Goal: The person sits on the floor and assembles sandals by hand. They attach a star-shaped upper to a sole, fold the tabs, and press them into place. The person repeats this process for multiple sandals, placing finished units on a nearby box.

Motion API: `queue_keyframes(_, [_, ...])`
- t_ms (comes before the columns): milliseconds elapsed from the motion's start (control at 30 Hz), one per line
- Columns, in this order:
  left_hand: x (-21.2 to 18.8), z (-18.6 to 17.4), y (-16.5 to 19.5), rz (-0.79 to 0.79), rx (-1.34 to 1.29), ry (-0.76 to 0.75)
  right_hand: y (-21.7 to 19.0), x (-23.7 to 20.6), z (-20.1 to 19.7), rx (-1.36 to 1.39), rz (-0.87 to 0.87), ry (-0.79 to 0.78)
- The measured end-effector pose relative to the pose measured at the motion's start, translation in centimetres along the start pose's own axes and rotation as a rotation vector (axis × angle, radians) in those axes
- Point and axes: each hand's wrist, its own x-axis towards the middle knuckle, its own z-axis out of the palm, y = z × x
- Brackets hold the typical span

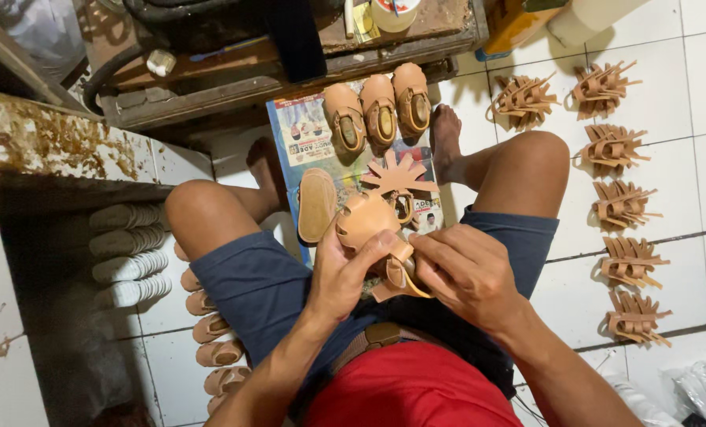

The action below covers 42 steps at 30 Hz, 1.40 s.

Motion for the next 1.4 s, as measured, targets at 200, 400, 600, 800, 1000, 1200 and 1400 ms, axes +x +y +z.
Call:
queue_keyframes(200, [0.2, 0.7, -0.3, 0.005, -0.172, 0.072, 0.2, -0.8, -0.1, 0.305, 0.173, 0.03])
queue_keyframes(400, [-0.3, 1.9, -1.6, 0.076, -0.384, 0.172, -0.7, -1.6, 1.0, 0.209, 0.164, 0.166])
queue_keyframes(600, [-1.1, 2.6, -2.5, 0.167, -0.49, 0.2, 0.3, -2.2, 2.4, 0.423, 0.103, 0.272])
queue_keyframes(800, [-2.7, 1.5, -2.4, 0.194, -0.349, -0.07, 0.1, -3.3, 2.4, 0.436, 0.113, 0.255])
queue_keyframes(1000, [-3.0, 1.2, -2.3, 0.131, -0.369, -0.034, 0.0, -3.3, 2.7, 0.373, 0.111, 0.241])
queue_keyframes(1200, [-2.8, 2.4, -2.1, 0.055, -0.469, 0.208, -0.2, -3.3, 3.9, 0.267, 0.11, 0.358])
queue_keyframes(1400, [-3.0, 2.9, -1.1, 0.07, -0.465, 0.272, -0.1, -3.6, 4.5, 0.406, 0.127, 0.349])
